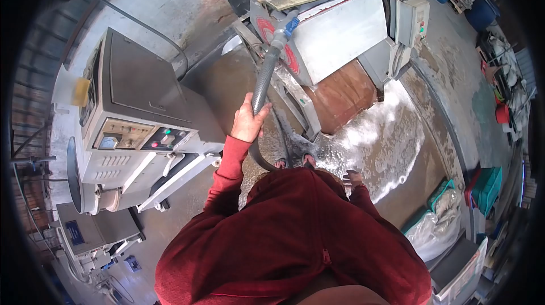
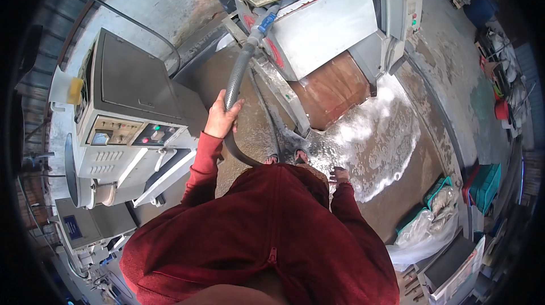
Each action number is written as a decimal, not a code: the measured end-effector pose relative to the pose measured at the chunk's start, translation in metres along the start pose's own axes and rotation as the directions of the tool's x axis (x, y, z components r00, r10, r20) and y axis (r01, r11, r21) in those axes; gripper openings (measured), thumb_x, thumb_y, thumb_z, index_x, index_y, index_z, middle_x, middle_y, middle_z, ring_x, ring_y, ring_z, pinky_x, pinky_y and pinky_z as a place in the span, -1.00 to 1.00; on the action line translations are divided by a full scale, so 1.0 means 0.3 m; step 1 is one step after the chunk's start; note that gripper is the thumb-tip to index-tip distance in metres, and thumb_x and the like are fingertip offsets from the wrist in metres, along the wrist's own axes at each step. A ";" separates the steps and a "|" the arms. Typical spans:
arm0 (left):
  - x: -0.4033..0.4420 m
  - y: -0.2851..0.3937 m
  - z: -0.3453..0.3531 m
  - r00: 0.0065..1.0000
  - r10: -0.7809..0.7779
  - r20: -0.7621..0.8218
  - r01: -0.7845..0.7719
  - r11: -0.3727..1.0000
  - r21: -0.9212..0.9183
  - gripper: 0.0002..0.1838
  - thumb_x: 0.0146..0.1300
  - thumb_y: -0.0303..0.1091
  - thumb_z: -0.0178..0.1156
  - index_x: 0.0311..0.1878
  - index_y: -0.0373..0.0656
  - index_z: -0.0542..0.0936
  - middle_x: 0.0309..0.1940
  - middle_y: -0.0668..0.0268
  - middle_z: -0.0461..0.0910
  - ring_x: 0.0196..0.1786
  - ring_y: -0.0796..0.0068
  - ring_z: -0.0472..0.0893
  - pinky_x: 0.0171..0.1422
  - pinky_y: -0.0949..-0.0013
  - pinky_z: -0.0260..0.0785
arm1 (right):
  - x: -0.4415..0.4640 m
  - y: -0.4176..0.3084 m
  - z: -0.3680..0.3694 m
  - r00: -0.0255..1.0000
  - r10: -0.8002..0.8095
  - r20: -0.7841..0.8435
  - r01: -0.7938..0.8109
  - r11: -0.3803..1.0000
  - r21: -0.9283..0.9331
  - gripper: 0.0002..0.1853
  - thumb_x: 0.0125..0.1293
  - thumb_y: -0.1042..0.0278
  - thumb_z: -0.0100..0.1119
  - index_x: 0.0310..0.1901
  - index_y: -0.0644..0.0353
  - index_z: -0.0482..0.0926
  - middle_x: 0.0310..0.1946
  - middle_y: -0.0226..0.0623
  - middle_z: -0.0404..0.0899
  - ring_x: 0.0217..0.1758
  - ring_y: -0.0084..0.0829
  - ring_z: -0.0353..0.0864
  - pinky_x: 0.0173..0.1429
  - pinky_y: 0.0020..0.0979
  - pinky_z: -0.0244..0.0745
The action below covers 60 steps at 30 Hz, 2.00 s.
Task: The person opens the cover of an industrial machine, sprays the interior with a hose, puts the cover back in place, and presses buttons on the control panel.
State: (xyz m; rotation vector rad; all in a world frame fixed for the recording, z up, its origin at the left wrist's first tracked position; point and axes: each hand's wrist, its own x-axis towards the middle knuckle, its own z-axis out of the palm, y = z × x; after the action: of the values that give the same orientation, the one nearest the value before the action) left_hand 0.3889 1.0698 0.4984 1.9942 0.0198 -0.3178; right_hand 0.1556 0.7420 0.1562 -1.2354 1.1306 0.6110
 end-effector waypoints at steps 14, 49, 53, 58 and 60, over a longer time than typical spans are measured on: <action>-0.004 -0.008 0.007 1.000 -0.010 0.000 0.010 1.000 0.028 -0.69 0.14 -0.22 0.12 -0.20 -0.20 0.31 -0.74 0.32 0.36 -0.81 0.52 0.39 -0.71 0.41 0.24 | 0.024 0.013 0.001 0.999 0.012 -0.030 -0.013 1.000 -0.024 -0.54 0.20 0.17 -0.11 0.12 0.16 0.31 -0.09 -0.09 0.48 -0.13 -0.16 0.49 -0.15 -0.11 0.43; -0.011 -0.001 0.001 0.999 -0.045 0.002 0.045 0.999 0.025 -0.63 0.14 -0.20 0.13 -0.13 -0.25 0.31 -0.72 0.29 0.36 -0.79 0.52 0.40 -0.69 0.40 0.26 | 0.102 -0.126 0.001 0.998 0.014 0.058 -0.009 0.996 -0.086 -0.55 0.18 0.18 -0.06 0.10 0.14 0.31 -0.11 -0.07 0.48 -0.16 -0.12 0.49 -0.14 -0.07 0.48; -0.018 0.002 0.017 0.998 -0.013 -0.061 0.013 1.000 -0.006 -0.73 0.14 -0.31 0.14 -0.18 -0.23 0.34 -0.77 0.43 0.28 -0.82 0.64 0.30 -0.76 0.52 0.16 | 0.124 -0.127 0.004 0.995 0.041 0.090 -0.034 0.996 -0.079 -0.56 0.19 0.14 -0.05 0.09 0.12 0.32 -0.07 -0.08 0.47 -0.13 -0.12 0.48 -0.13 -0.08 0.45; -0.043 -0.037 0.048 0.994 -0.037 -0.106 0.025 0.994 -0.106 -0.70 0.11 -0.27 0.16 -0.15 -0.19 0.37 -0.74 0.40 0.34 -0.80 0.61 0.34 -0.72 0.48 0.19 | 0.120 -0.097 0.014 0.999 0.031 0.033 -0.030 0.999 -0.041 -0.63 0.20 0.22 -0.04 0.05 0.08 0.36 -0.11 -0.06 0.47 -0.19 -0.10 0.50 -0.24 0.00 0.49; -0.048 -0.046 0.050 0.991 -0.055 -0.122 0.039 0.991 -0.131 -0.69 0.09 -0.26 0.19 -0.13 -0.15 0.40 -0.72 0.40 0.36 -0.78 0.61 0.36 -0.68 0.46 0.21 | 0.091 -0.087 0.022 0.999 0.035 0.015 -0.034 0.997 -0.070 -0.56 0.18 0.15 -0.04 0.08 0.11 0.33 -0.08 -0.08 0.47 -0.17 -0.12 0.50 -0.17 -0.06 0.45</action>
State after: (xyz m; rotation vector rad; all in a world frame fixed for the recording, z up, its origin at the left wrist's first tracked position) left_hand 0.3696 1.0643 0.4836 1.8851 0.1636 -0.2152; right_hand 0.1906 0.7355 0.1417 -1.2705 1.1275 0.6902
